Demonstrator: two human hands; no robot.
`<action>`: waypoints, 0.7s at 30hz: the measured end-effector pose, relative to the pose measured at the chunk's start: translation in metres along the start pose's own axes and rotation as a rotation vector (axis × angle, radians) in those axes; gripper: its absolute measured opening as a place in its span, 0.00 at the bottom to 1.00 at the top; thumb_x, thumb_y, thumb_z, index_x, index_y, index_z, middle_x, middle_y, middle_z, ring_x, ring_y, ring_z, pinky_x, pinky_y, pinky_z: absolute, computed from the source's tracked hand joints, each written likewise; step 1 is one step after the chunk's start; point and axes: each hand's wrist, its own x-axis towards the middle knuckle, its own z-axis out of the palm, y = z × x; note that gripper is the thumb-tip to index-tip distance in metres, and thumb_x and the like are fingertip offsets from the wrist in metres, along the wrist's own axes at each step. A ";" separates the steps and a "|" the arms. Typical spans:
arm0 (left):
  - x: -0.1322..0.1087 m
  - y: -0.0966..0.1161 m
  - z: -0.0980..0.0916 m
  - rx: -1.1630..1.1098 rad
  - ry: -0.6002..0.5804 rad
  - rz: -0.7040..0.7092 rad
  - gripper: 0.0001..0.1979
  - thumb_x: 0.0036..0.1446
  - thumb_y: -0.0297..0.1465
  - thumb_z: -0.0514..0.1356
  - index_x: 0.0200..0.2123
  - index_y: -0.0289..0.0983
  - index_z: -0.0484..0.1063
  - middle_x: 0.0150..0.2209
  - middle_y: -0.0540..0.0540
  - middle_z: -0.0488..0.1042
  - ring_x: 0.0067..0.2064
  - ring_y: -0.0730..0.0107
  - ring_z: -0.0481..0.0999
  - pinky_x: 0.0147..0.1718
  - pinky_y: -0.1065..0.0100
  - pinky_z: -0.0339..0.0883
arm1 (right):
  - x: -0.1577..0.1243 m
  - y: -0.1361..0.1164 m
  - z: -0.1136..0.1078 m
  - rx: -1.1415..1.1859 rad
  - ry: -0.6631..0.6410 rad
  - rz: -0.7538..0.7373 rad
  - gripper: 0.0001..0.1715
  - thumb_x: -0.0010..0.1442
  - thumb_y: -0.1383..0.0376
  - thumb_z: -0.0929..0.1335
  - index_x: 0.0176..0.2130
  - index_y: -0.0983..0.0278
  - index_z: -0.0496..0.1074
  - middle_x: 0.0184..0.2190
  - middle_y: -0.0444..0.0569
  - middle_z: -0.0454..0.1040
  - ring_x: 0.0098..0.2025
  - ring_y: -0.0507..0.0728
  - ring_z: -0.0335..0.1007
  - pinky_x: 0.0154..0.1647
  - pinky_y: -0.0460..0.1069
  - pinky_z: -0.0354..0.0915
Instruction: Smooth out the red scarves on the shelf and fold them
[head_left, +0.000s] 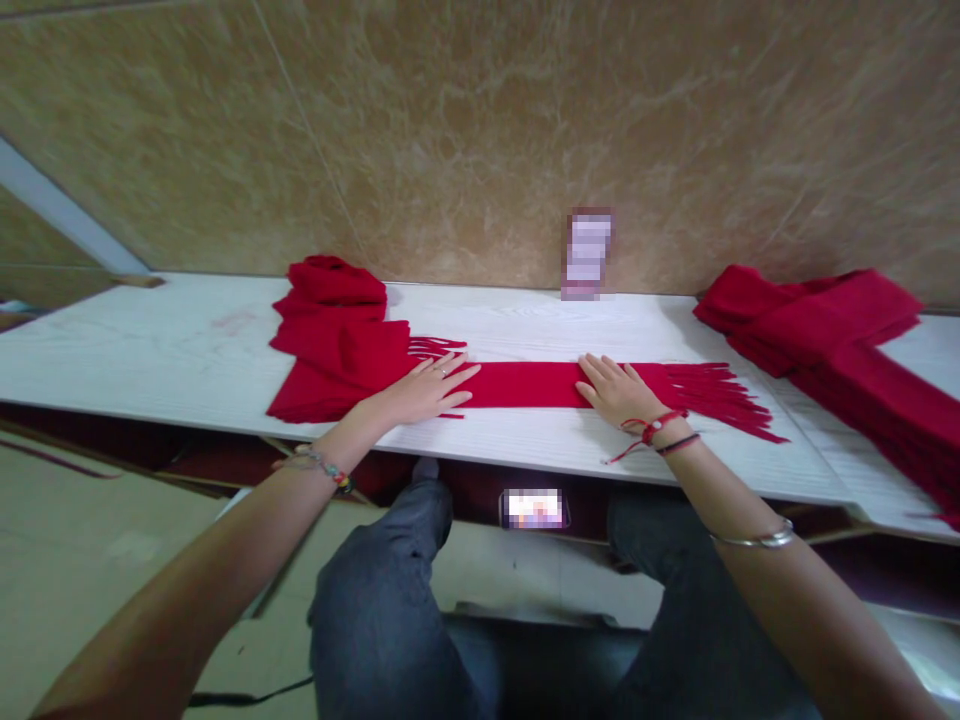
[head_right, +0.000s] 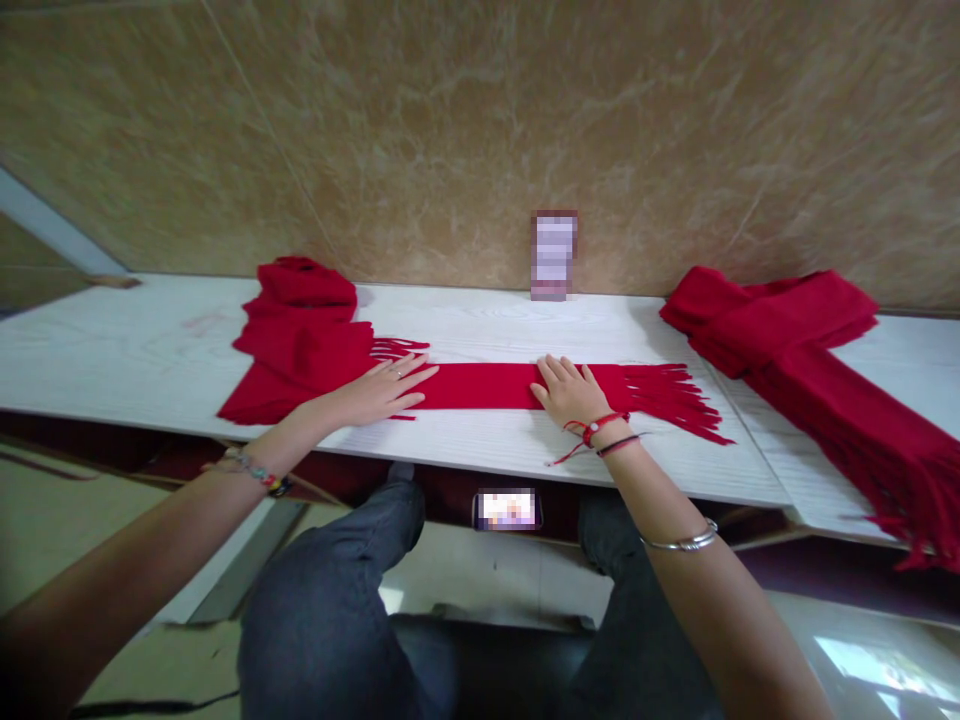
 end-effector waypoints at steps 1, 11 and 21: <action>-0.001 -0.002 0.002 -0.005 0.005 -0.001 0.27 0.65 0.43 0.39 0.64 0.44 0.42 0.67 0.44 0.38 0.66 0.61 0.37 0.59 0.54 0.42 | 0.000 0.001 0.001 0.002 0.007 -0.003 0.30 0.64 0.58 0.53 0.60 0.71 0.57 0.60 0.60 0.58 0.60 0.65 0.54 0.55 0.63 0.56; 0.010 0.016 -0.025 0.019 0.000 0.133 0.31 0.60 0.45 0.49 0.63 0.41 0.50 0.65 0.44 0.46 0.65 0.59 0.45 0.61 0.57 0.40 | -0.002 -0.004 -0.009 0.080 0.127 -0.084 0.27 0.63 0.61 0.58 0.59 0.70 0.59 0.62 0.59 0.54 0.63 0.64 0.47 0.59 0.61 0.53; 0.015 0.008 -0.028 0.215 0.065 0.275 0.30 0.56 0.15 0.41 0.61 0.39 0.55 0.63 0.44 0.55 0.62 0.69 0.55 0.57 0.66 0.53 | -0.004 -0.001 -0.002 0.096 0.000 -0.250 0.28 0.65 0.56 0.54 0.60 0.64 0.57 0.62 0.58 0.55 0.62 0.62 0.52 0.57 0.62 0.54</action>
